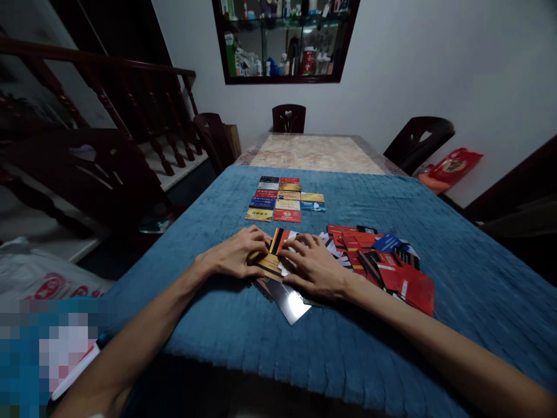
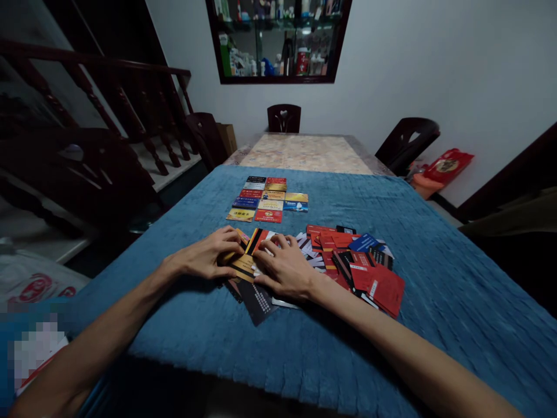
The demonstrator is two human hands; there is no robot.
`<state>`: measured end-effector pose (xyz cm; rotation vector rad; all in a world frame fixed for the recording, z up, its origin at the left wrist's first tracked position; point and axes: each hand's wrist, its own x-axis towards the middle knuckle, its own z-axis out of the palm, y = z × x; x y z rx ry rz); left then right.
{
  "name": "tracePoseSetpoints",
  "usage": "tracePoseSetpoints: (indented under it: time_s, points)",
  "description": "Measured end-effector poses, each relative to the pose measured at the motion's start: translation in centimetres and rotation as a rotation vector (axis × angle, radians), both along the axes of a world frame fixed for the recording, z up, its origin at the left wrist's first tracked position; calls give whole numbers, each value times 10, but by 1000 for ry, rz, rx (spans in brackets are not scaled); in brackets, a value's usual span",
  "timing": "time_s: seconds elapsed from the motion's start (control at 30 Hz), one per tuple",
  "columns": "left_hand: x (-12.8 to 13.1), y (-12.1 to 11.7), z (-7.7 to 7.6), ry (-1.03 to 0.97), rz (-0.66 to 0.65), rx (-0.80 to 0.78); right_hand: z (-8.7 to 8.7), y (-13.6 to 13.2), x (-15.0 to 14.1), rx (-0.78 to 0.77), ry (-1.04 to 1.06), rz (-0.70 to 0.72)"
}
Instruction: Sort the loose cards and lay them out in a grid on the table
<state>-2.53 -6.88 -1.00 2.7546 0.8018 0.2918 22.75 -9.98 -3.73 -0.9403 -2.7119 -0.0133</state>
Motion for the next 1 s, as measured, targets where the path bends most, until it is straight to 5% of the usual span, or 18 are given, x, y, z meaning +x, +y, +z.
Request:
tracePoseSetpoints:
  time_s: [1.0]
  points:
    - [-11, 3, 12, 45, 42, -126, -3, 0, -12, -30, 117, 102]
